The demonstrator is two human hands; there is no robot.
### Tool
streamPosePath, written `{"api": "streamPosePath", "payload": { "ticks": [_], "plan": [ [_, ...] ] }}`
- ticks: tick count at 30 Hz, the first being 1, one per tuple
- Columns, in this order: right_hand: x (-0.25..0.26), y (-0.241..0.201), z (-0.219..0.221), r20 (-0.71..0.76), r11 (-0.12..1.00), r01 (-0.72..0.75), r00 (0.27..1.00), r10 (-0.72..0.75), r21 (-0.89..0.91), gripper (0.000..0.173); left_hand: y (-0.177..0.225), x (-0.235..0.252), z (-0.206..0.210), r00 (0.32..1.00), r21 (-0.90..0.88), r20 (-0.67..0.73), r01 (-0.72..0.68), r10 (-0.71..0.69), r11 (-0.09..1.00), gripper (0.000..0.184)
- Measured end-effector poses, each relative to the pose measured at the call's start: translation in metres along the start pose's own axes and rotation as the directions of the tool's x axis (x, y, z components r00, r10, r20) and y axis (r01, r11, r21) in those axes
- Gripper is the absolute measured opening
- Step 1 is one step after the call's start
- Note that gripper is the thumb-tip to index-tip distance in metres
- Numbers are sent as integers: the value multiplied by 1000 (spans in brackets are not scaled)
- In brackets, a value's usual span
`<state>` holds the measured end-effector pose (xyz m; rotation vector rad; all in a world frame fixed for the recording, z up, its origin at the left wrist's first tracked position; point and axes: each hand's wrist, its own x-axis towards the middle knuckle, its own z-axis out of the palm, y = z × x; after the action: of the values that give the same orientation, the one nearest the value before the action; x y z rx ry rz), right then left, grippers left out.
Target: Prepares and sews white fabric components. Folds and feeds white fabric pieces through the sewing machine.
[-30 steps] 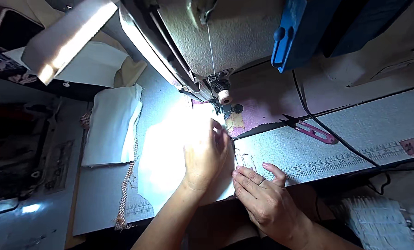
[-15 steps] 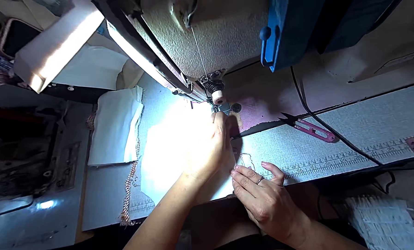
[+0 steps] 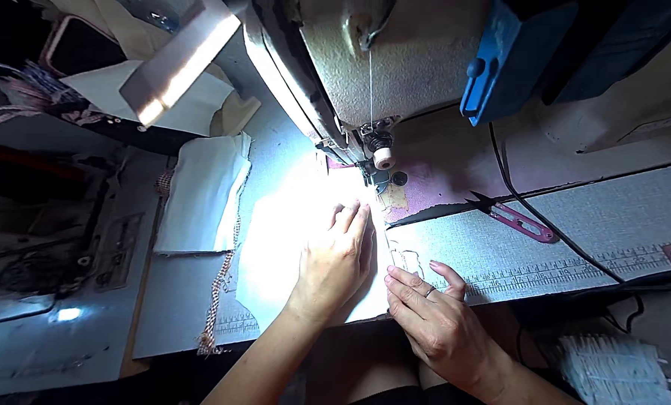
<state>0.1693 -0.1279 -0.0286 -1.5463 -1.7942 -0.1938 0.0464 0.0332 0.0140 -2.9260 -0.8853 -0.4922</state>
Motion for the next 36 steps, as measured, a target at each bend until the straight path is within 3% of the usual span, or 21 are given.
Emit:
{"api": "streamPosePath", "payload": {
  "ticks": [9,12,15,19,25,31,36],
  "plan": [
    [-1,0,1,-11,999,11,1000,-11,-34,21,-11,5,5,994,-17,34,-105,105,994,44],
    [-2,0,3,-18,999,21,1000,-21,-38,19,-10,4,4,995,1,62,-73,73,997,46],
    [-3,1,2,-13,999,18,1000,-19,-45,18,-10,0,9,999,-13,-22,-46,46,999,47],
    [-3,0,2,-9,1000,15,1000,-15,-8,18,-10,-2,9,1000,-19,-27,-5,5,1000,48],
    [-3,0,-1,10,1000,9,1000,-9,-9,19,-10,0,10,1000,-32,7,-20,20,999,50],
    [-2,0,-1,18,1000,7,1000,-7,7,19,-13,2,13,998,-152,-56,-27,19,988,46],
    [6,0,-2,39,1000,-11,999,10,26,19,-19,6,14,997,-151,-64,-48,39,987,46]
  ]
}}
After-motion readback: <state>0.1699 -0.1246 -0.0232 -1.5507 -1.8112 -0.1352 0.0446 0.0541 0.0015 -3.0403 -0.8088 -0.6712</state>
